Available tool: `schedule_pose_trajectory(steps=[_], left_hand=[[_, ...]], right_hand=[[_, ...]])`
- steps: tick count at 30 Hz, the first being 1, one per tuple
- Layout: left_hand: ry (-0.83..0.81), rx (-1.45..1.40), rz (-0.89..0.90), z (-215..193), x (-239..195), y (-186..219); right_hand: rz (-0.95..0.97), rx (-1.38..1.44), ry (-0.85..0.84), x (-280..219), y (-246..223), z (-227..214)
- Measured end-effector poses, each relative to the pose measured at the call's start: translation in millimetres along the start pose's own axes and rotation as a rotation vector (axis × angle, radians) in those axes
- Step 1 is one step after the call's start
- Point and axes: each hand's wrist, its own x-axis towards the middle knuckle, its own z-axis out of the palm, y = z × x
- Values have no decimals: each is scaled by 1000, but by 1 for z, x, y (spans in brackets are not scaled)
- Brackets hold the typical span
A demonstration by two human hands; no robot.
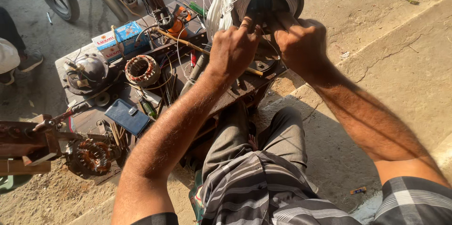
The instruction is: The person sits on the ground and winds a long white wire into a cylindrical metal container. They use both hands to feed the wire and a wooden stick to press and compact the coils inside the container.
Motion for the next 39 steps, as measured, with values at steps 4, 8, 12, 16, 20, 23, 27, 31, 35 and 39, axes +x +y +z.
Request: schedule_pose_trajectory(steps=[4,8,12,16,20,23,27,31,35,39], left_hand=[[223,-111,21,-8,-26,14],[302,-116,157,-18,-30,14],[279,-160,119,-16,-18,2],[287,-153,108,-7,-6,-7],[285,-144,155,-1,-5,-7],[394,-125,188,4,2,-8],[145,-84,25,7,16,1],[168,-109,8,-2,2,4],[426,-298,82,-22,-43,2],[321,-344,-166,-34,-61,-3]], right_hand=[[57,15,69,-7,-10,-7],[82,109,119,-2,-14,-10],[74,80,64,-4,-15,-1],[59,53,19,-3,-10,10],[6,48,109,0,-10,8],[-5,37,168,3,-10,18],[88,106,109,-7,-1,33],[152,85,-18,-30,5,34],[312,261,112,-56,-17,5],[345,278,205,-62,-37,-11]])
